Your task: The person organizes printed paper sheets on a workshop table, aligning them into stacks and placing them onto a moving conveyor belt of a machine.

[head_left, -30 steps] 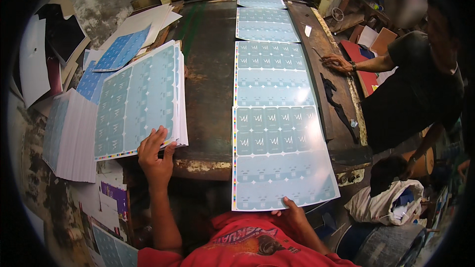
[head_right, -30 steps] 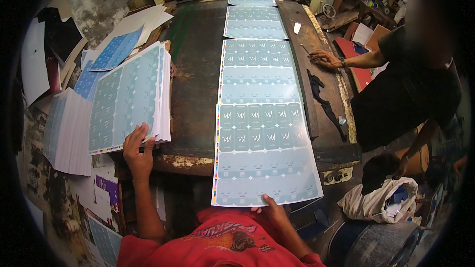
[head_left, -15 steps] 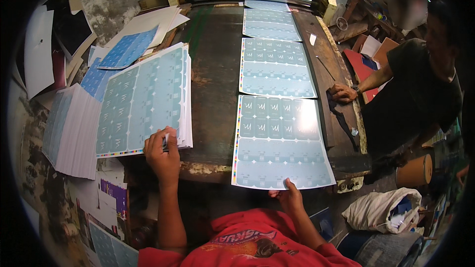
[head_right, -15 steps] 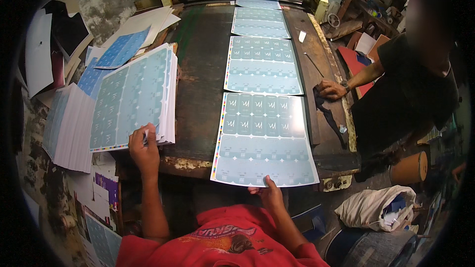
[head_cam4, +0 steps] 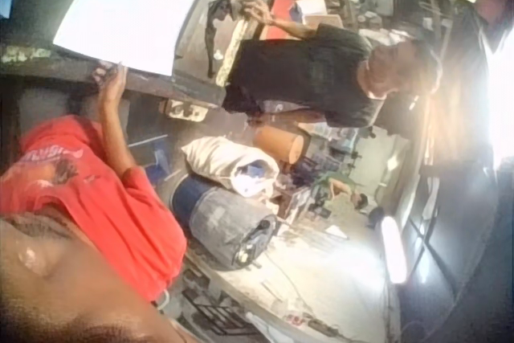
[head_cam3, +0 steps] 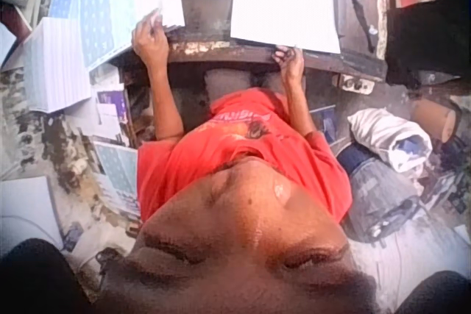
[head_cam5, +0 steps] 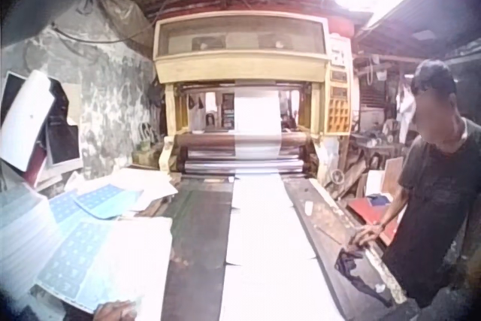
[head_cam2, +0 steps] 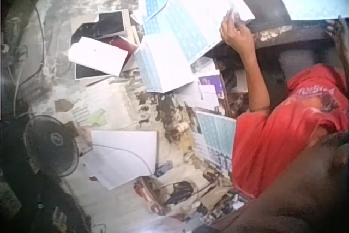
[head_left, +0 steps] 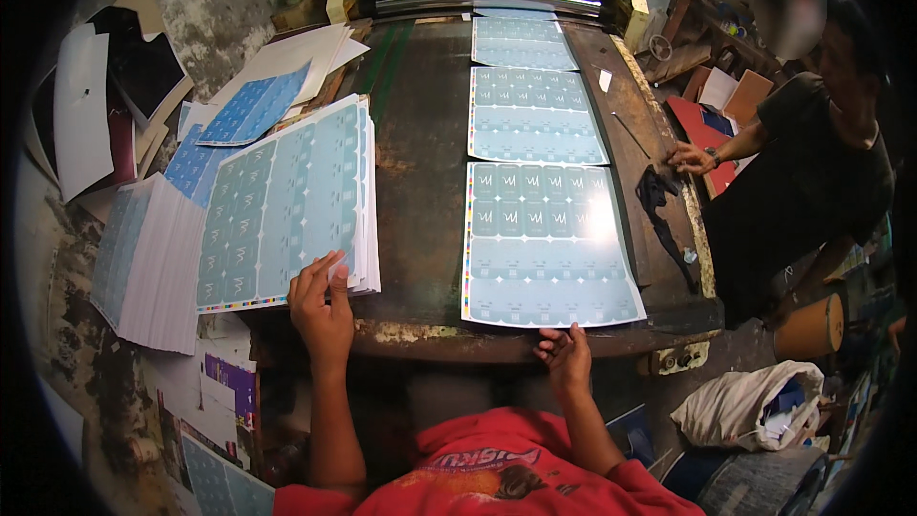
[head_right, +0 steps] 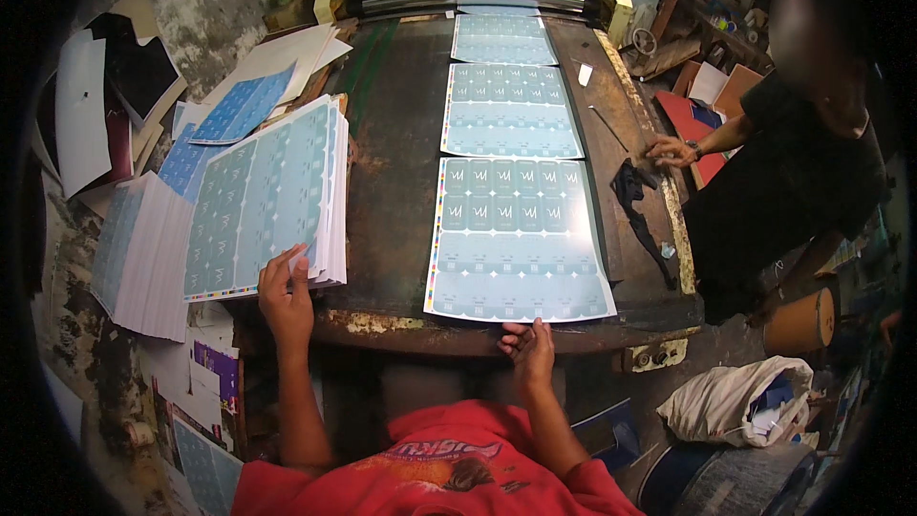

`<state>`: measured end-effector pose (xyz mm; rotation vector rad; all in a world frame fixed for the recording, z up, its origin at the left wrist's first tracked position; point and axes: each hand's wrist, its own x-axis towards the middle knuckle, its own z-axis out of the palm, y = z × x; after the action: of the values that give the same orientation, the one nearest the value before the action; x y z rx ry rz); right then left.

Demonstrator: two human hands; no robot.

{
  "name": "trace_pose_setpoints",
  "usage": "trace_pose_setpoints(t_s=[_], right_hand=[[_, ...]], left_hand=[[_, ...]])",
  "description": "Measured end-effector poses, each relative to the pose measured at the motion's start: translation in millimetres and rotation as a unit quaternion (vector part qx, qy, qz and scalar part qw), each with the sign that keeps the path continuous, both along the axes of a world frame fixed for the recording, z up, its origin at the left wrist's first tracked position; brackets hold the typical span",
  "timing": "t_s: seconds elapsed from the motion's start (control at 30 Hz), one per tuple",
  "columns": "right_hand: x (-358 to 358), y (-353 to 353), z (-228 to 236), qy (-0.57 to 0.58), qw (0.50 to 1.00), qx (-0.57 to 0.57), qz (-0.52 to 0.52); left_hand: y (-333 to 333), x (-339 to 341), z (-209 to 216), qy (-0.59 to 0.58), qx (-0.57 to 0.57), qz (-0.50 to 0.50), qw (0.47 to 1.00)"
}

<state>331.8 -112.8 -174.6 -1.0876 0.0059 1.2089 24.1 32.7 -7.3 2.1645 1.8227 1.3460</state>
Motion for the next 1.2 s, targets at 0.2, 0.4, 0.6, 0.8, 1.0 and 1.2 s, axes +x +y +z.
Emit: trace_pose_setpoints(t_s=[0.2, 0.4, 0.6, 0.8, 1.0, 1.2], right_hand=[[-0.5, -1.4, 7.9, -0.046, 0.997, 0.034, -0.057], [8.0, 5.0, 33.5, -0.013, 0.992, 0.101, 0.074], [1.1, 10.2, 60.7, 0.016, 0.977, 0.147, 0.155], [5.6, -14.3, 24.2, 0.050, 0.988, 0.014, 0.143], [1.2, -73.7, -13.0, -0.032, 0.977, 0.001, 0.213], [-11.2, -101.8, 2.4, 0.044, 0.976, -0.055, 0.207]], left_hand=[[1.8, -14.1, 2.1, -0.287, -0.088, -0.031, 0.953], [-39.1, 13.5, 38.7, -0.019, -0.100, -0.262, 0.960], [-67.5, 39.1, 28.1, 0.075, -0.197, -0.448, 0.869], [-40.5, 21.4, 27.9, 0.099, -0.095, -0.323, 0.937], [-3.3, -17.7, 17.6, 0.217, -0.105, -0.083, 0.967], [-6.0, -14.6, 9.6, 0.144, -0.095, -0.070, 0.983]])
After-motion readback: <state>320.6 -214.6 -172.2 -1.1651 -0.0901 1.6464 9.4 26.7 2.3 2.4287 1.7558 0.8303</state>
